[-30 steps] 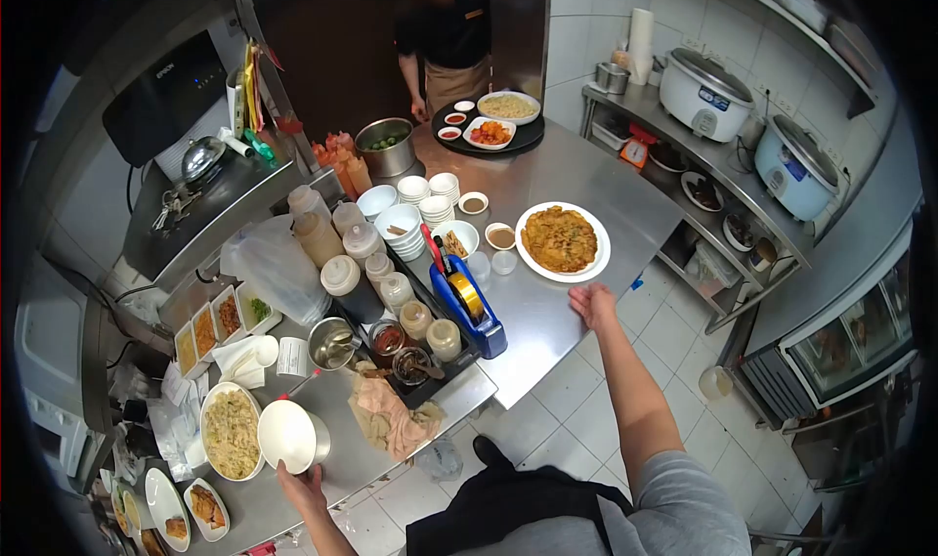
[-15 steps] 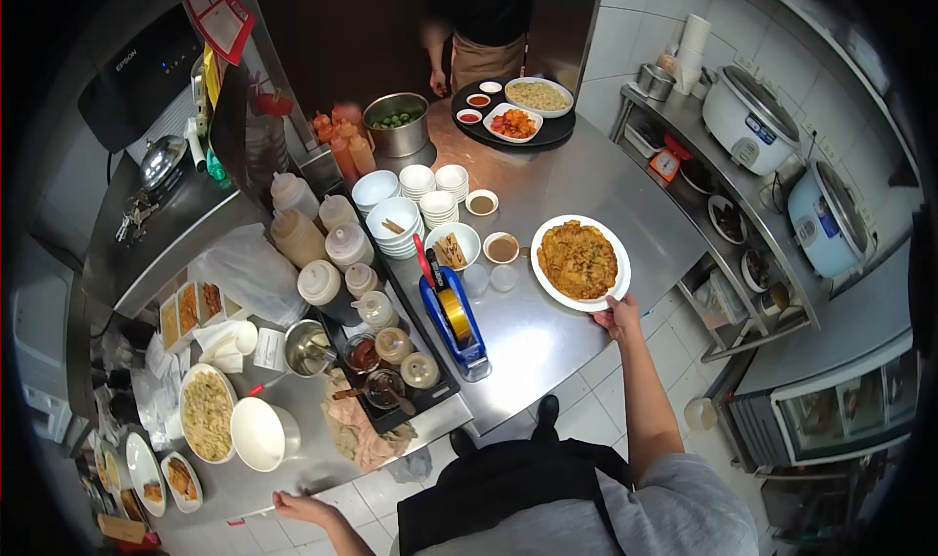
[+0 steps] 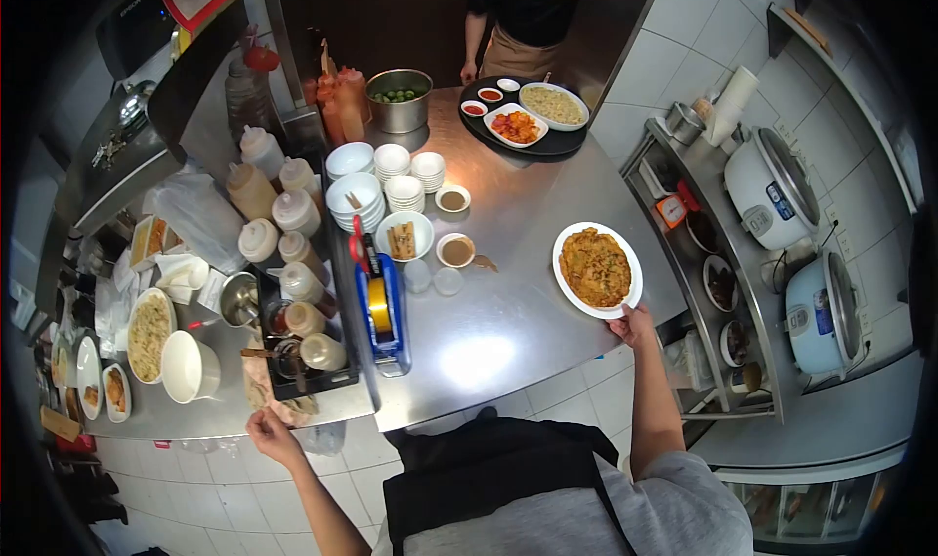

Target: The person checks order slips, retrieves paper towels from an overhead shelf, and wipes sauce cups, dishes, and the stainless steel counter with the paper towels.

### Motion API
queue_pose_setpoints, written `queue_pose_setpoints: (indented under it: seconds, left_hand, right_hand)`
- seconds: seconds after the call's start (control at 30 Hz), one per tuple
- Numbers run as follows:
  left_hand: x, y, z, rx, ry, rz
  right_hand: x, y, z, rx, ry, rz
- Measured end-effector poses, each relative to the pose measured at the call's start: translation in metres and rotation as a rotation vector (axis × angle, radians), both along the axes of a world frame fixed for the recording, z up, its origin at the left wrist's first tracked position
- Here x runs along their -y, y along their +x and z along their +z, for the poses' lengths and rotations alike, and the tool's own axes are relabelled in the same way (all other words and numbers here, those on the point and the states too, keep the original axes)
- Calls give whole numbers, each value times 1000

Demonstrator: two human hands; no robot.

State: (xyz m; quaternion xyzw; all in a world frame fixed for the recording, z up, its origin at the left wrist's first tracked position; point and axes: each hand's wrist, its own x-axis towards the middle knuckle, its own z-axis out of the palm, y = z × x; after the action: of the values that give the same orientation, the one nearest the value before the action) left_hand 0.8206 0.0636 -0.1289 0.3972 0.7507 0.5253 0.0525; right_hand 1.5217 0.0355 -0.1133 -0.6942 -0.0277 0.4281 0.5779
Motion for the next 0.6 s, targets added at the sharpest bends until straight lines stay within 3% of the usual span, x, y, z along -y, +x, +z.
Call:
queue_pose_setpoints:
  seconds: [0.23, 0.37, 0.6]
  left_hand:
    - [-7, 14, -11, -322, 91, 120]
    - [-10, 15, -15, -350, 143, 146]
    - [-12, 23, -9, -289, 226, 129]
  right_hand:
    - [-7, 34, 10, 41, 86, 76]
    - [-5, 67, -18, 14, 124, 74]
    - [5, 81, -9, 39, 143, 190]
